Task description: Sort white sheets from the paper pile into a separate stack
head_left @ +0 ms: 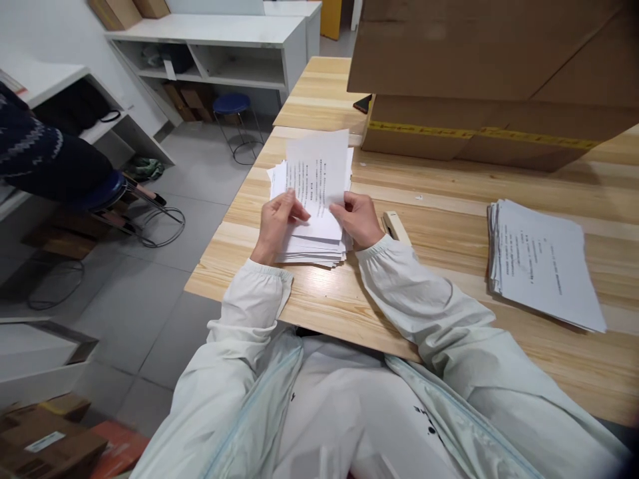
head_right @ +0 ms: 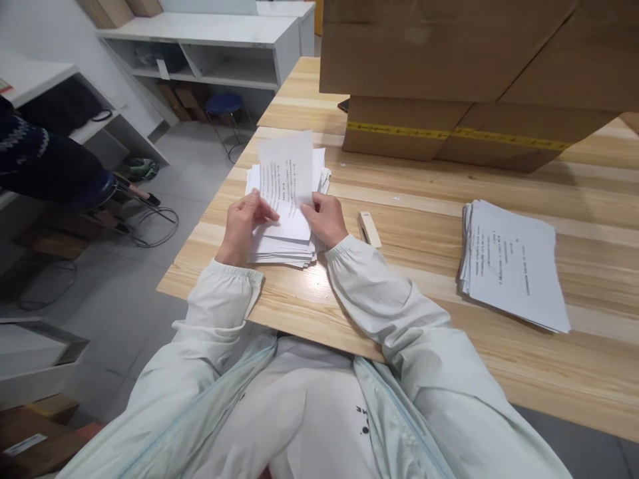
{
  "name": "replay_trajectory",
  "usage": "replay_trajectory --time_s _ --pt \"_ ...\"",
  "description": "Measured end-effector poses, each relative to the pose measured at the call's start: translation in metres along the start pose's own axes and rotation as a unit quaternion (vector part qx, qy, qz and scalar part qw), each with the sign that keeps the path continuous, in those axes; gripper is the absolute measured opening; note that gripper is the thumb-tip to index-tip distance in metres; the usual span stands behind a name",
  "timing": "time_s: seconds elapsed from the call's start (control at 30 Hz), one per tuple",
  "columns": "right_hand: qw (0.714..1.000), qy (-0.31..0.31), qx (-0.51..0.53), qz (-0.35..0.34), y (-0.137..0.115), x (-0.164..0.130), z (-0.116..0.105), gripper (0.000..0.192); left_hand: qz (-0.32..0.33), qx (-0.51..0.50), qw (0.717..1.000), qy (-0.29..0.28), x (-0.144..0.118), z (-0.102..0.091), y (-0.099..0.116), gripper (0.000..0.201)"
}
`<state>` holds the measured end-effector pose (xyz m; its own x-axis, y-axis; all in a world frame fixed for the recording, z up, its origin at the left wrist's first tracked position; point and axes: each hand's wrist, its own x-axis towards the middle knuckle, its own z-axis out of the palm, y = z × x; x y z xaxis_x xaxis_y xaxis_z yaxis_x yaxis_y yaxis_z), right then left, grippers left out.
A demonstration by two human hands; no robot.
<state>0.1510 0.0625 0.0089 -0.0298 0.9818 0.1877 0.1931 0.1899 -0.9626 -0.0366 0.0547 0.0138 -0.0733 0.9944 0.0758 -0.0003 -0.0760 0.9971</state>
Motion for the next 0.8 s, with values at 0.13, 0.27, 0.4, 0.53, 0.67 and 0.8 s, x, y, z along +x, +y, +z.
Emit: replay_trajectory --time_s 0.13,0.27,0.4,0.53,0.67,0.8 --pt "0.996 0.062 0.027 -0.055 -0.015 -0.032 -0.041 0.01 0.043 -0.08 0.98 0.178 -0.011 -0.009 0.005 0.037" --pt "0.997 0.063 0.031 -0.029 -0.026 -0.095 -0.088 0.01 -0.083 -0.173 0.981 -0.028 -0.053 0.011 0.024 0.054" --pt "0.997 0.061 0.033 0.024 -0.012 -0.149 -0.105 0.011 -0.206 -0.284 0.913 -0.21 -0.091 0.042 0.027 0.07" --pt "0.996 0.073 0.02 0.047 0.008 -0.174 -0.104 0.011 -0.268 -0.341 0.871 -0.231 -0.103 0.058 0.013 0.057" --pt "0.997 0.075 0.005 0.024 0.017 -0.18 -0.102 0.01 -0.303 -0.355 0.854 -0.232 -0.106 0.065 0.002 0.04" --pt "0.986 0.15 -0.071 0.033 0.022 -0.182 -0.129 0.023 -0.301 -0.359 0.858 -0.211 -0.105 0.068 -0.002 0.028"
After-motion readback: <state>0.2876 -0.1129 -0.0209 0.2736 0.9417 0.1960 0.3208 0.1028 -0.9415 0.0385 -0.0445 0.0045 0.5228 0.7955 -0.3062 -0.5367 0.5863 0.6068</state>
